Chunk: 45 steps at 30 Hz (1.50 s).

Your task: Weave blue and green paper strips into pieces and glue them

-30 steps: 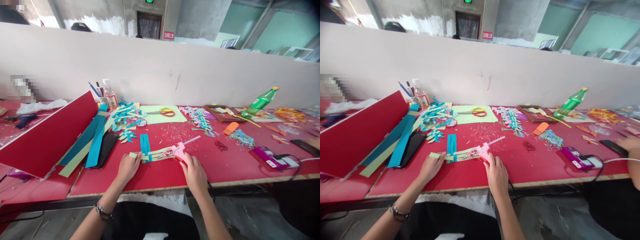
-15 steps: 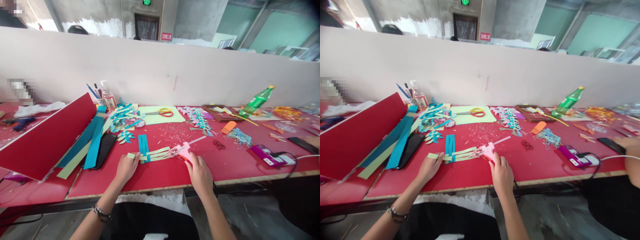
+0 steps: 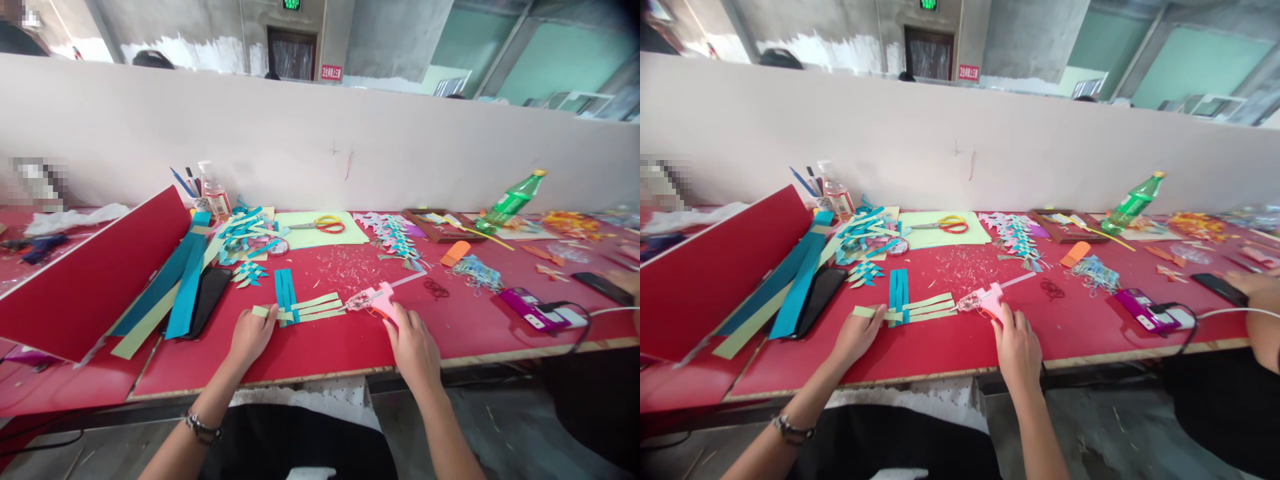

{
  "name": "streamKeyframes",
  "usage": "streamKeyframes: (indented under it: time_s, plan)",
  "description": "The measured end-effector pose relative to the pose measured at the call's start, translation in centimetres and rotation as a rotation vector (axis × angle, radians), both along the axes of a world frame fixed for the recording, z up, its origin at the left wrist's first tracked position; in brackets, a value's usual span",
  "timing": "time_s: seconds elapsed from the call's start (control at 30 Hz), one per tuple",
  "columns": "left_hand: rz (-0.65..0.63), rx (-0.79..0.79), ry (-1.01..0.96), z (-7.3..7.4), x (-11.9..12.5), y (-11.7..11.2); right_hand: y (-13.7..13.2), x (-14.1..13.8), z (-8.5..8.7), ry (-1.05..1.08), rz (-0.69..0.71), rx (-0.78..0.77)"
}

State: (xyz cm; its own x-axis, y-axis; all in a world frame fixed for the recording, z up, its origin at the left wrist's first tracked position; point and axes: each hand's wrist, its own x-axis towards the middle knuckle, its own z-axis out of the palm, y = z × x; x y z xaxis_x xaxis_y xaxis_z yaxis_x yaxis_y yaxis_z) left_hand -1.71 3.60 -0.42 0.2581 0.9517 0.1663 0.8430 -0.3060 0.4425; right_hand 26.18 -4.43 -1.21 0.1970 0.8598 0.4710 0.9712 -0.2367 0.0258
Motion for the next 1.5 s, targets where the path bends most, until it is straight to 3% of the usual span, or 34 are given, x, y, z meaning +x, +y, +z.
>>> streamKeyframes:
  time_s: [0.4, 0.57, 0.77, 0.87, 0.93, 1.0, 1.07, 1.2, 1.33, 1.5]
  plan:
    - [-0.011, -0.001, -0.029, 0.1, 0.0, 0.0, -0.1, 1.5, 0.2, -0.042, -0.037, -0.008]
    - [-0.017, -0.015, -0.045, 0.2, -0.1, 0.0, 0.0, 3.1, 0.1, 0.065, -0.074, 0.014]
    - [-0.265, 0.024, -0.203, 0.9, 0.0, -0.5, 2.2, 4.8, -0.6, 0.201, -0.196, 0.016]
    - [-0.389, 0.038, -0.145, 0.9, 0.2, -0.7, 3.3, 4.4, -0.7, 0.167, -0.202, 0.012]
    - [-0.395, 0.069, -0.094, 0.6, 0.3, -0.7, 3.6, 3.4, -0.4, 0.144, -0.208, 0.108]
    - [-0.387, 0.098, -0.066, 0.3, 0.3, -0.7, 3.4, 1.6, -0.1, 0.164, -0.115, 0.234]
    - [-0.391, 0.118, -0.06, 0.1, 0.3, -0.6, 2.9, -0.8, 0.3, 0.218, 0.115, 0.264]
    - [-0.399, 0.148, -0.055, 0.1, 0.3, -0.5, 1.9, -6.0, 0.6, 0.271, 0.448, 0.039]
    - [-0.394, 0.168, -0.026, 0.2, 0.3, -0.7, 1.6, -9.3, 0.7, 0.208, 0.561, -0.107]
    - [-0.422, 0.16, 0.027, 0.6, 0.5, -0.9, 1.9, -10.0, 0.9, 0.163, 0.595, -0.174]
